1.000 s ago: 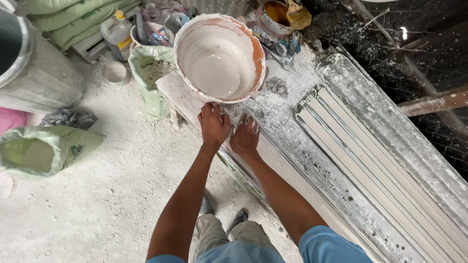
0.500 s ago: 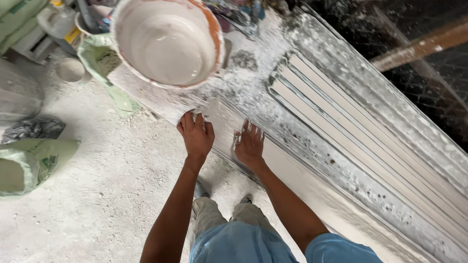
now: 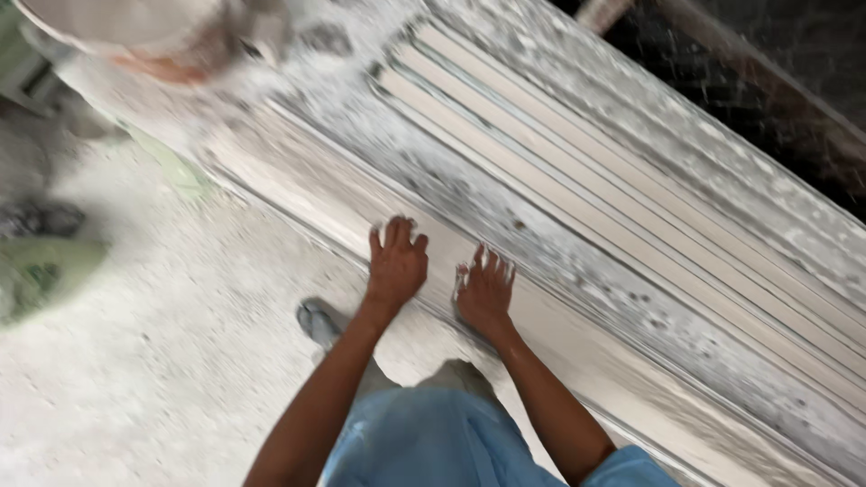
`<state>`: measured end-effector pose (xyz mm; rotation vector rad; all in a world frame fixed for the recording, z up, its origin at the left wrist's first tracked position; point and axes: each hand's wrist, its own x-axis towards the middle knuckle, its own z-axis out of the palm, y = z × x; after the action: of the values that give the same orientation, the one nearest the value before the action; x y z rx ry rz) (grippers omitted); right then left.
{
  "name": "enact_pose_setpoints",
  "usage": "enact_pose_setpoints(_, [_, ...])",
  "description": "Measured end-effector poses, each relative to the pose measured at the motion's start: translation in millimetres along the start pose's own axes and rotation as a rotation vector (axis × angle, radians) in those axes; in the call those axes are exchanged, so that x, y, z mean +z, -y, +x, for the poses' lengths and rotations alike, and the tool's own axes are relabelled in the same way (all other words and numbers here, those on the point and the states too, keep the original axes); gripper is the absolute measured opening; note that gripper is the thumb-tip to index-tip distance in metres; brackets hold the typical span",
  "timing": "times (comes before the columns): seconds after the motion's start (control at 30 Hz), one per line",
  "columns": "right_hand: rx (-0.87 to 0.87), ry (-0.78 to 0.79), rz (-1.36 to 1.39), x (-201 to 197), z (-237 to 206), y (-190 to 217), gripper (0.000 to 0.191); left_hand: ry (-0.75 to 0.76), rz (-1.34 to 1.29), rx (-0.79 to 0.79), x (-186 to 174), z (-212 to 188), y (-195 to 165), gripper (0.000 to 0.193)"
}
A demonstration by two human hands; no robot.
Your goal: The person retrieves a wet fiberglass mat from a bucket and lays it over a stack of rectangular panels. They then use a small trowel to spread a white paste over the mat and smooth it with their hands, repeating the process along the length of the panels.
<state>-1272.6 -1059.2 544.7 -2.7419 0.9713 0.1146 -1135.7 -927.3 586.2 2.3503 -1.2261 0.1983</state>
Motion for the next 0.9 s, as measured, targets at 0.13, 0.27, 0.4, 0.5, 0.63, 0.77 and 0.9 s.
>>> enact_pose_setpoints(0.13, [-0.041,0.002,0.023,-7,-67,-110,0.066,-0.041,-0.027,-0.086,38,-50,-118,0.016])
enact_pose_setpoints(0.27, [-0.006,0.073,0.008,-28,-121,-214,0.069,-0.046,-0.059,-0.119,55,-92,-245,0.019])
enact_pose_setpoints(0.4, [0.007,0.104,-0.08,-44,-182,-320,0.071,-0.043,-0.104,-0.18,57,-135,-342,0.022])
enact_pose_setpoints(0.5, [0.017,0.076,-0.082,-45,-226,-398,0.068,-0.052,-0.097,-0.179,67,-167,-400,0.024])
enact_pose_setpoints(0.63, [0.071,0.062,-0.093,-47,-279,-510,0.069,-0.117,-0.121,-0.167,98,-212,-489,0.027])
enact_pose_setpoints(0.77, [0.029,0.032,-0.165,-45,-333,-618,0.058,-0.105,-0.122,-0.251,128,-271,-584,0.02])
enact_pose_setpoints(0.9, [-0.032,-0.058,-0.159,-47,-401,-734,0.054,-0.073,-0.188,-0.226,142,-318,-684,0.024])
